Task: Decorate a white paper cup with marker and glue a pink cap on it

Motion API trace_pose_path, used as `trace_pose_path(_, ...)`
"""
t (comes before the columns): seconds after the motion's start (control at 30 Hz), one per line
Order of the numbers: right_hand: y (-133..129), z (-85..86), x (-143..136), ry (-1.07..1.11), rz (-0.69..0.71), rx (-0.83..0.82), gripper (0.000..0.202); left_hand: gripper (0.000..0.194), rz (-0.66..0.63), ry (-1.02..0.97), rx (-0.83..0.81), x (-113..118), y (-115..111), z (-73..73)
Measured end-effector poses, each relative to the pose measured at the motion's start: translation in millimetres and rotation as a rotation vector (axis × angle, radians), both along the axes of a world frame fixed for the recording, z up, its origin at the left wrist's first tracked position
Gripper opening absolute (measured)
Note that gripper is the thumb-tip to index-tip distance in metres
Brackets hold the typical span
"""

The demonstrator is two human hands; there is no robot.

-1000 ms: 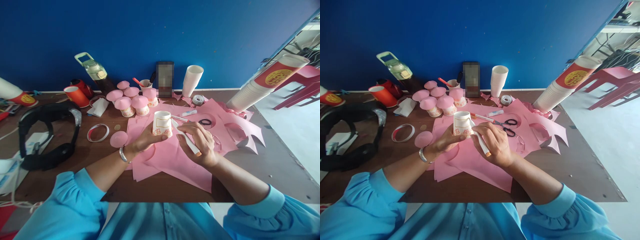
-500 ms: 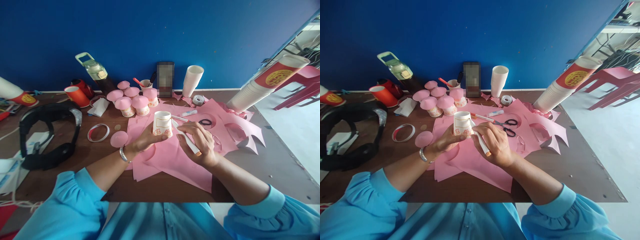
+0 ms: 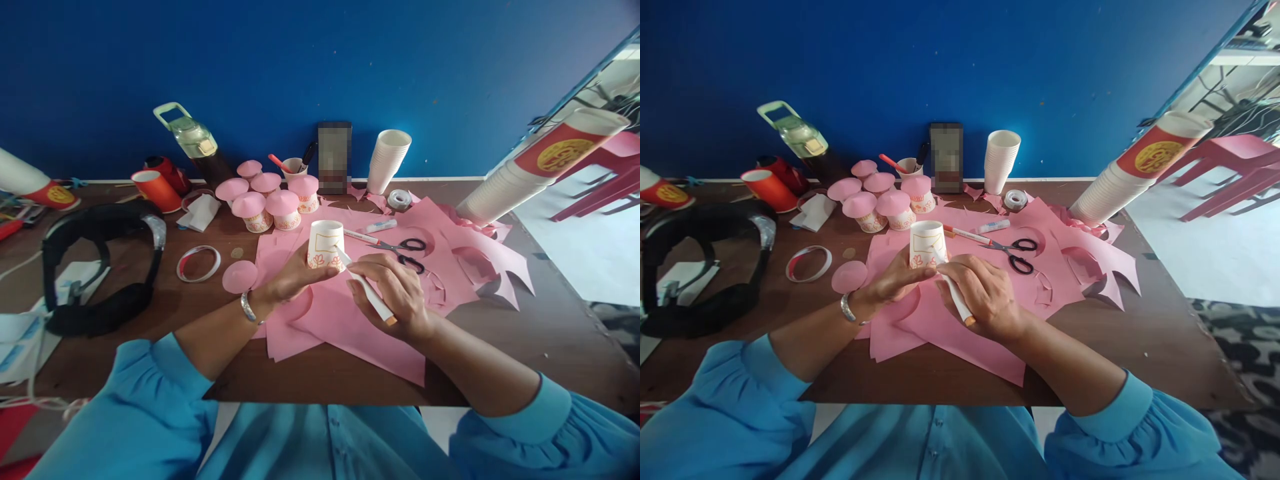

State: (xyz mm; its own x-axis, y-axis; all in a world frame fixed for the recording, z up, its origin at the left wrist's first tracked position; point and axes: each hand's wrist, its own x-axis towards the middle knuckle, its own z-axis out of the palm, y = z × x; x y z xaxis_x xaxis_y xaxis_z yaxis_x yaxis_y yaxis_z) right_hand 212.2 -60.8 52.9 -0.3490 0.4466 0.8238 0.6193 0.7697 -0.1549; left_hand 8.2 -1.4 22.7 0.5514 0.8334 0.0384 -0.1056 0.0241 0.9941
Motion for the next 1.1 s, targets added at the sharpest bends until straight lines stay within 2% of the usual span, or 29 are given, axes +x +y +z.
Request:
trace_pose_path(0.13, -1, -1.7, -1, 0.003, 0.021, -0.006, 0.023, 0.058, 0.002, 0.023, -0.021, 0, 1, -4.6)
trace_pose_path(0.33, -1, -3.3, -3, -0.01, 0.041, 0.009, 0.021, 0.072, 0.008, 0.048, 0.04, 0, 1, 1.1)
trace_pose_path(0.5, -1, -4.8, -5, -0.032, 0.047, 0.033, 0.018, 0.065, 0.012, 0.043, 0.03, -1, 2, -3.9)
trace_pose_path(0.63, -2, -5.7, -4, -0.036, 0.07, 0.029, 0.024, 0.058, 0.02, 0.04, 0.016, -2, 2, -8.5)
trace_pose_path(0.73, -2, -3.6, 0, -0.016, 0.075, 0.032, 0.029, 0.053, 0.006, 0.034, 0.025, -2, 1, -4.4)
trace_pose_path(0.9, 1, 1.3, 5, 0.004, 0.001, 0.034, 0.032, 0.043, 0.006, 0.059, 0.043, -1, -1, 3.8)
trace_pose_path(1.1, 4, 0.4, 6, 0.007, -0.011, 0.037, 0.032, 0.039, -0.008, 0.039, 0.081, -2, -1, 1.1)
